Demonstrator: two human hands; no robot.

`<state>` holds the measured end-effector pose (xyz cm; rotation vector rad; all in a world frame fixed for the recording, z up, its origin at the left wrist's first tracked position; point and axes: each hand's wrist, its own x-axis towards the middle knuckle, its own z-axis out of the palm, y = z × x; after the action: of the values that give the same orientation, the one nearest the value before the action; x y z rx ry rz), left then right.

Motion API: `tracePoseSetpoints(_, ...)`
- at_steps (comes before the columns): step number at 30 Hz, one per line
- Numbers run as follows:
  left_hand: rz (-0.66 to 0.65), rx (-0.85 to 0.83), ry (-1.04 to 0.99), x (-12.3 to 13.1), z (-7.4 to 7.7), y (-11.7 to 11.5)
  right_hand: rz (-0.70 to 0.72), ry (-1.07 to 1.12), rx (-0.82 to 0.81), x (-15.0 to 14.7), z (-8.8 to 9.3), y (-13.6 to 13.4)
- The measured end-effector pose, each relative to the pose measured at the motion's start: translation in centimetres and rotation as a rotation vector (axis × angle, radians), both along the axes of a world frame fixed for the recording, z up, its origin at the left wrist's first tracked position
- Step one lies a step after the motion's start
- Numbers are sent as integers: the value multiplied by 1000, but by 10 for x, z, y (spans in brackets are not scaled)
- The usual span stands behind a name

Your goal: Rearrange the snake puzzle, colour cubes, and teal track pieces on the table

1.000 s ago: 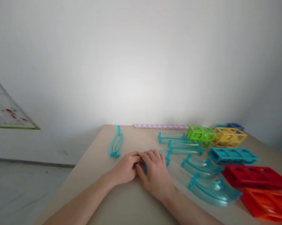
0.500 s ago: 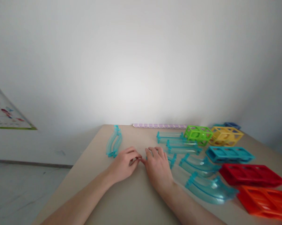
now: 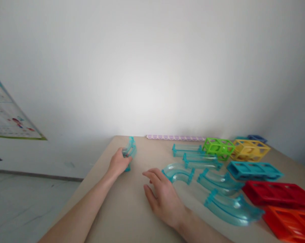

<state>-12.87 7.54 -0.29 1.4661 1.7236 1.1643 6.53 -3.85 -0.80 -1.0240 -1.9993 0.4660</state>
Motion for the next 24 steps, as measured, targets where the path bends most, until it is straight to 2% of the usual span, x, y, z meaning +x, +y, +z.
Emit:
tracePoseSetpoints(3, -115, -46, -188, 10, 4, -8, -64, 194, -238, -5, -18, 7)
tracePoseSetpoints(6, -261, -87, -341, 23, 9, -22, -102, 440, -422, -7, -28, 15)
tracePoseSetpoints(9, -418, -132, -417, 32, 7, -34, -52, 626, -503, -7, -26, 18)
tracePoseSetpoints(12, -570, -175, -392, 35, 3, -40, -3, 674, -530, -8, -22, 17)
tracePoseSetpoints(16, -602, -116, -366, 35, 0, -40, 21, 734, -532, -10, -21, 15)
tracePoseSetpoints(22, -561, -134, -468, 36, 9, -40, 16, 770, -498, -10, -19, 13)
tracePoseSetpoints(24, -593, -151, -517, 35, 11, -40, -4, 793, -484, -9, -17, 12)
